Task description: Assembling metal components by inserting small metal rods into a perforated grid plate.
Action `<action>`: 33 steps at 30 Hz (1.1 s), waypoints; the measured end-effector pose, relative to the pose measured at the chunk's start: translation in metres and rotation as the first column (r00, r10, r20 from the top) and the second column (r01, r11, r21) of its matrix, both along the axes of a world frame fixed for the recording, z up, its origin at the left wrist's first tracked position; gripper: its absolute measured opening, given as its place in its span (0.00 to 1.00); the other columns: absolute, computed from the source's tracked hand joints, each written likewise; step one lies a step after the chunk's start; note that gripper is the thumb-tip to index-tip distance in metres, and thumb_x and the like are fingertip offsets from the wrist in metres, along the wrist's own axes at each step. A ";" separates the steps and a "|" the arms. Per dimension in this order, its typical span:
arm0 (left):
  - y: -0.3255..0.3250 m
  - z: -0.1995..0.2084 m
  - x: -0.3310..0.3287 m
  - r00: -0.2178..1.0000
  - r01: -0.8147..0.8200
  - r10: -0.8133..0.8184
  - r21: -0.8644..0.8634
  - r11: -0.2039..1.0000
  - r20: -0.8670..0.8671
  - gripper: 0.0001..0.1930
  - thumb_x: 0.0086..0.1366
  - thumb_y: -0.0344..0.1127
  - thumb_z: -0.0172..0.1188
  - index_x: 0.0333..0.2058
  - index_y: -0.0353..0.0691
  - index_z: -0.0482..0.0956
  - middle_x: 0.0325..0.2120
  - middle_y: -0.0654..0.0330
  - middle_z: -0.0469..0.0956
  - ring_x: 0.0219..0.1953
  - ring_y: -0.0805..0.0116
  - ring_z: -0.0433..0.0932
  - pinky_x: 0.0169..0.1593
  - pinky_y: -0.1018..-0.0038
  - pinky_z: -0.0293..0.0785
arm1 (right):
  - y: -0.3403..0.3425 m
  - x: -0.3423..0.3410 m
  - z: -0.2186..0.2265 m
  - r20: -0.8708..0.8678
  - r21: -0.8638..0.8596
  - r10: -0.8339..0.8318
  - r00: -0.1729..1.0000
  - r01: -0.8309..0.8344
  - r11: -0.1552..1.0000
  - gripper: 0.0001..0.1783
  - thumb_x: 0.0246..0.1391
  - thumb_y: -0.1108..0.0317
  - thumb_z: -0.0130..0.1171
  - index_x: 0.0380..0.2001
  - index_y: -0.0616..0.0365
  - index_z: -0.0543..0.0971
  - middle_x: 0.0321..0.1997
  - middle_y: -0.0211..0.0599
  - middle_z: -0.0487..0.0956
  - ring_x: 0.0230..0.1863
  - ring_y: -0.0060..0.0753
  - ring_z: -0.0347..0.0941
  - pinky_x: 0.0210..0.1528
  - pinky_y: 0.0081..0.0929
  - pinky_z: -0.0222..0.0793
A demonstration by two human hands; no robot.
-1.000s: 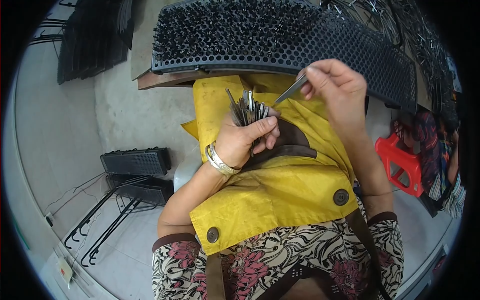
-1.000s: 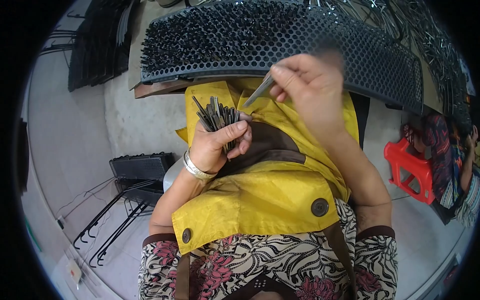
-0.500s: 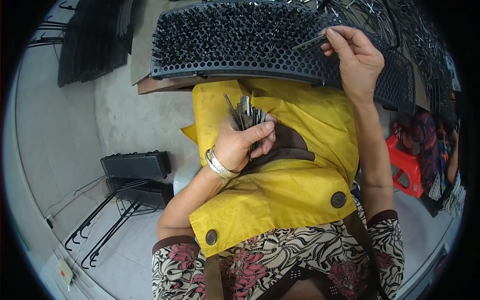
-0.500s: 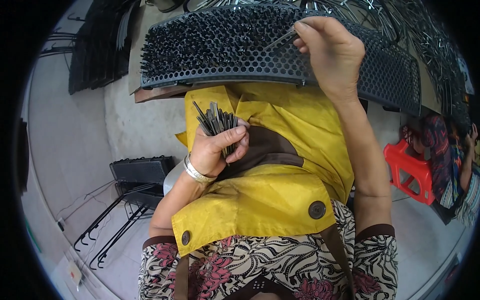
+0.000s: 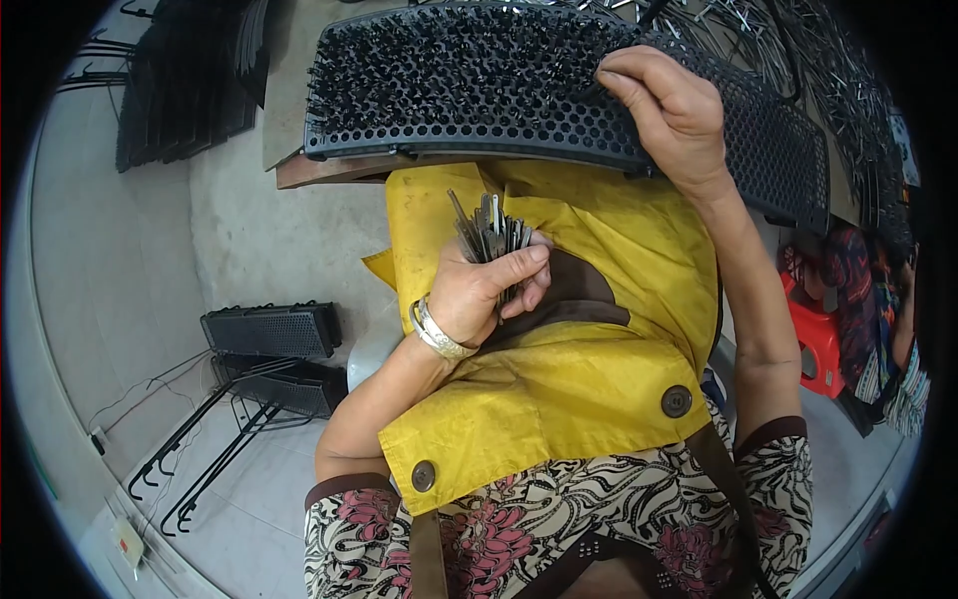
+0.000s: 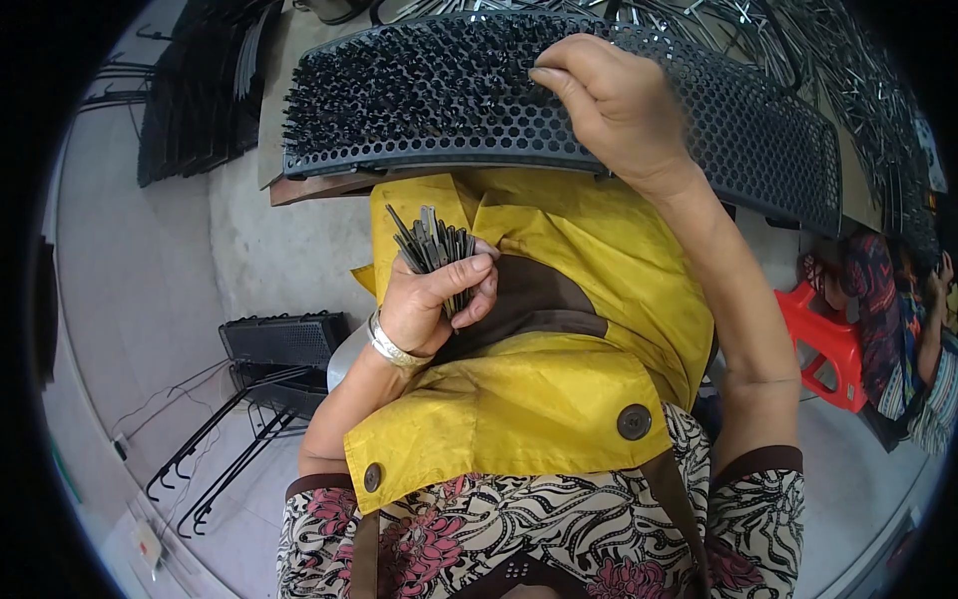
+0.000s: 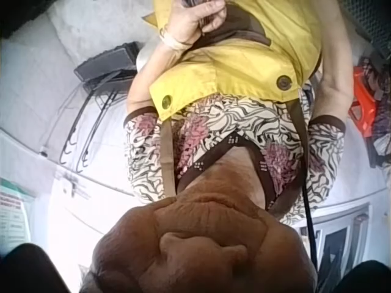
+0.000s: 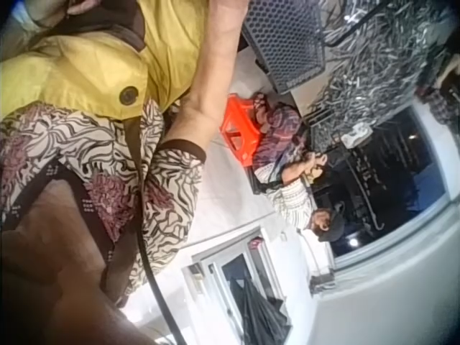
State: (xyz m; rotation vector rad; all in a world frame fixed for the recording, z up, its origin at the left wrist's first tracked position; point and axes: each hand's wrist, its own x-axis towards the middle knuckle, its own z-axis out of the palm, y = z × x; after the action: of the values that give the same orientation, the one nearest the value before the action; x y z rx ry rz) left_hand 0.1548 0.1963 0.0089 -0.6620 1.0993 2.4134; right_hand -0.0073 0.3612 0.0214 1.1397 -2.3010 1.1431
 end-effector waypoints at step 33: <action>0.002 0.003 -0.002 0.999 0.017 -0.014 0.072 0.997 -0.052 0.09 0.56 0.29 0.56 0.34 0.31 0.70 0.21 0.55 0.74 0.19 0.70 0.73 0.15 0.83 0.61 | -0.010 0.099 -0.011 0.888 -0.302 0.222 0.403 0.146 0.942 0.05 0.51 0.79 0.50 0.31 0.69 0.74 0.31 0.35 0.77 0.30 0.18 0.71 0.34 0.16 0.69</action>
State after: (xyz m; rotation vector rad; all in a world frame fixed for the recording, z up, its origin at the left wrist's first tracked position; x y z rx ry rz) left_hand 0.1530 0.1979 0.0122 -0.5686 1.0280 2.4569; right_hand 0.0914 0.3514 0.0101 0.3762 -2.5386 2.5836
